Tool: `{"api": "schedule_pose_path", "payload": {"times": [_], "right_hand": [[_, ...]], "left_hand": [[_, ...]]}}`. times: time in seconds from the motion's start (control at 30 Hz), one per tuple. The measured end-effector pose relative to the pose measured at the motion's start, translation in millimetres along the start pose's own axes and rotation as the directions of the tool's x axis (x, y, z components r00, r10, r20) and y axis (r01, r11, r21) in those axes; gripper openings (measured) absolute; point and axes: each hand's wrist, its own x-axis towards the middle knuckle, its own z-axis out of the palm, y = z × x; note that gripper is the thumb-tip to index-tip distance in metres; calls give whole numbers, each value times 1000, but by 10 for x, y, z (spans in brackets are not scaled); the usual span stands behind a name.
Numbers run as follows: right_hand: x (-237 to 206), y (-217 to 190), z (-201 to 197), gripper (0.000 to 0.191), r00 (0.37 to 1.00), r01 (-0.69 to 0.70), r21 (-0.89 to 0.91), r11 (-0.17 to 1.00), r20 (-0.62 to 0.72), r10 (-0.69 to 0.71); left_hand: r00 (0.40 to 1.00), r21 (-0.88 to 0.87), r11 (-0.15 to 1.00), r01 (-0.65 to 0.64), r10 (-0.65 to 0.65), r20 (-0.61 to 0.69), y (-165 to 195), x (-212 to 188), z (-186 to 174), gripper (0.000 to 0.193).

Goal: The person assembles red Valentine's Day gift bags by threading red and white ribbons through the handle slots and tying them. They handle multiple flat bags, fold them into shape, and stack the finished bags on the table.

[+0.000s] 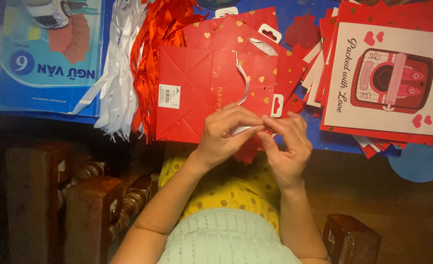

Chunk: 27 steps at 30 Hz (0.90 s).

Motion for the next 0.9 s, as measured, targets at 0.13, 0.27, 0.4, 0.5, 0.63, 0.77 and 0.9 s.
{"api": "schedule_pose_path", "payload": {"times": [0.13, 0.27, 0.4, 0.5, 0.63, 0.77, 0.9], "right_hand": [[23, -92, 5, 21, 997, -73, 125, 990, 20, 71], [146, -186, 2, 13, 998, 13, 113, 994, 61, -20], [348, -318, 51, 12, 977, 187, 112, 976, 83, -196], [567, -390, 220, 12, 965, 241, 129, 962, 71, -252], [926, -427, 619, 9, 993, 90, 280, 956, 51, -109], [1370, -391, 1143, 6, 992, -103, 663, 741, 123, 28], [1912, -344, 1726, 21, 989, -126, 593, 795, 137, 55]], "left_hand": [[999, -57, 997, 45, -44, 9, 215, 8, -43, 14], [993, -99, 988, 115, -112, 29, 446, -40, -198, 19], [994, -17, 996, 85, -86, -65, 646, -98, -404, 19], [962, 119, 984, 134, -101, -252, 736, -205, -614, 17], [776, 18, 976, 217, -161, -609, 545, -339, -990, 12], [620, -32, 963, 268, -198, -759, 238, -562, -1269, 12], [684, 244, 924, 295, -26, -729, -25, -658, -1331, 14]]}}
